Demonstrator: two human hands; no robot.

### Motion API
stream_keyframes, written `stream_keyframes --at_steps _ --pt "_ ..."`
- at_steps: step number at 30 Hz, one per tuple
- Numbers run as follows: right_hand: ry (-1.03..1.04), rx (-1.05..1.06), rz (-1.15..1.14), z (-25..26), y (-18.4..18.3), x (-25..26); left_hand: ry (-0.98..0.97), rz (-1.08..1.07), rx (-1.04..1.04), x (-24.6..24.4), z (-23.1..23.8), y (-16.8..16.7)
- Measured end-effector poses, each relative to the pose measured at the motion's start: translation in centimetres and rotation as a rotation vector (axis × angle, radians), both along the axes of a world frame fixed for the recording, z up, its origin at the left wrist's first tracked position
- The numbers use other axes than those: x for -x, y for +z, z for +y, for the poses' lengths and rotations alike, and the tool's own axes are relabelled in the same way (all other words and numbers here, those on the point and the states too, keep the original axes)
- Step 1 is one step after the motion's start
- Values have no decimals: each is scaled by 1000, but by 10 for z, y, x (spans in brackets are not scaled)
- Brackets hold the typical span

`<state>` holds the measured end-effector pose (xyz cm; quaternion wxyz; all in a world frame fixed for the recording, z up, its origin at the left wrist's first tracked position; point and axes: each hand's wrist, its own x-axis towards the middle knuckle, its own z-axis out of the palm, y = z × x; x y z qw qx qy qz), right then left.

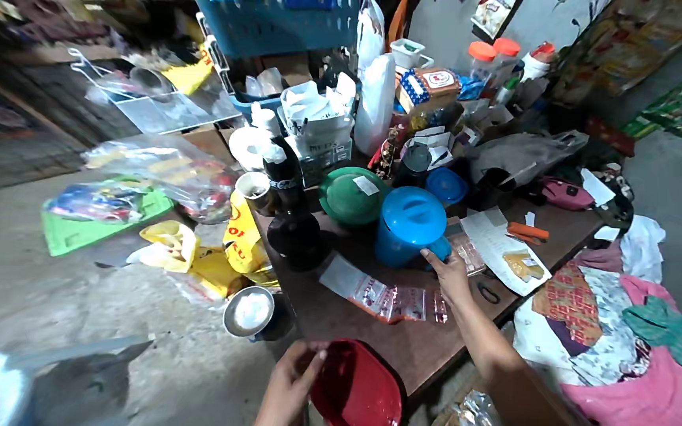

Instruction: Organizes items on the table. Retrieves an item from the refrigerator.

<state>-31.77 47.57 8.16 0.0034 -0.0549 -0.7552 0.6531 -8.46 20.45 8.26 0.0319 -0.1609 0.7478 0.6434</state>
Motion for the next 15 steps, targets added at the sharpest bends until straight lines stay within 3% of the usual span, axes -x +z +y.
stream_keyframes --at_steps 3,7,11,15 --pt "-29 34 17 -8 -1 -7 47 -67 -241 78 10 15" --pt "-41 5 21 -17 4 -21 186 -314 -558 197 26 23" --pt "-62 5 -4 -19 6 -25 223 -369 -509 266 36 -6" --pt "-51 29 8 -20 2 -23 433 -313 -450 298 46 -28"
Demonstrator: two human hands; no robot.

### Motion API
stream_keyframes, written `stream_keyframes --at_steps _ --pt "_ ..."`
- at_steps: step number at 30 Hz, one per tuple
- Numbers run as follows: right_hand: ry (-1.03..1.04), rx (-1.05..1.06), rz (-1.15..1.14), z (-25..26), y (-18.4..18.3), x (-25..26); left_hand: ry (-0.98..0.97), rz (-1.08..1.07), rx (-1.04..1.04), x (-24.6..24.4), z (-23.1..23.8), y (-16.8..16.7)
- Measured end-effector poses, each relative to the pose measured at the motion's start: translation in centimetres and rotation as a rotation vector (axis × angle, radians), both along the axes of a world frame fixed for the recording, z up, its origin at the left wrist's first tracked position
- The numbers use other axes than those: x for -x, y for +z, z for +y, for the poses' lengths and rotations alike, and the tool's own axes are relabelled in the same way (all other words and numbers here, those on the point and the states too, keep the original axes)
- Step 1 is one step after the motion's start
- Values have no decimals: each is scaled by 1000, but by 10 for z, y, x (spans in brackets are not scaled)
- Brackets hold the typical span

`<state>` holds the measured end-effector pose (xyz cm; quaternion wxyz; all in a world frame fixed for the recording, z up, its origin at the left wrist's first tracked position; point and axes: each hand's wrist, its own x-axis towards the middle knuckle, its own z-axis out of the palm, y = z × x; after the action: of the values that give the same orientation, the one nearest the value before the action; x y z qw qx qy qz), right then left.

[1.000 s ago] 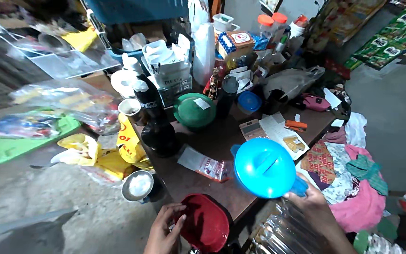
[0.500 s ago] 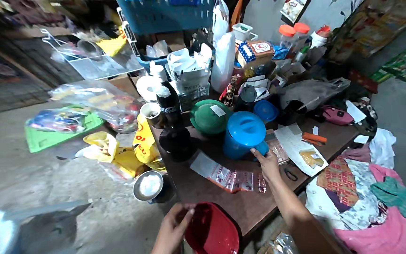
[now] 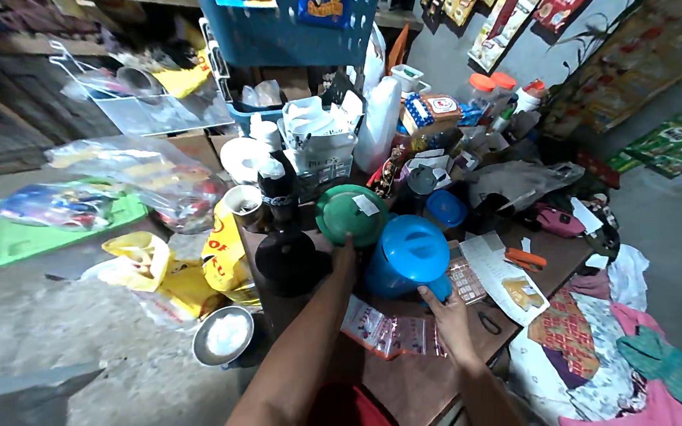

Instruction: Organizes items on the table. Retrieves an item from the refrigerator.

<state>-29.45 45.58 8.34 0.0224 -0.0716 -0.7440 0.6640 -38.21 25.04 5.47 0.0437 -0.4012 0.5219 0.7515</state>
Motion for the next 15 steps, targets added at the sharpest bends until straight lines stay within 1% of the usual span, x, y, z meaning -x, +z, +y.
stream_keyframes --at_steps 3,8,11,13,15 --pt "22 -31 -36 -4 0 3 0 4 123 -2 1 1" --pt "93 -46 -59 -8 1 3 0 -7 211 -18 -17 6" --pt "161 -48 -53 -6 0 2 70 -20 173 -25 -17 6" --pt "271 -48 -26 8 4 9 129 6 125 -28 -8 6" --pt "383 -19 29 27 16 29 131 49 66 -37 -1 10"
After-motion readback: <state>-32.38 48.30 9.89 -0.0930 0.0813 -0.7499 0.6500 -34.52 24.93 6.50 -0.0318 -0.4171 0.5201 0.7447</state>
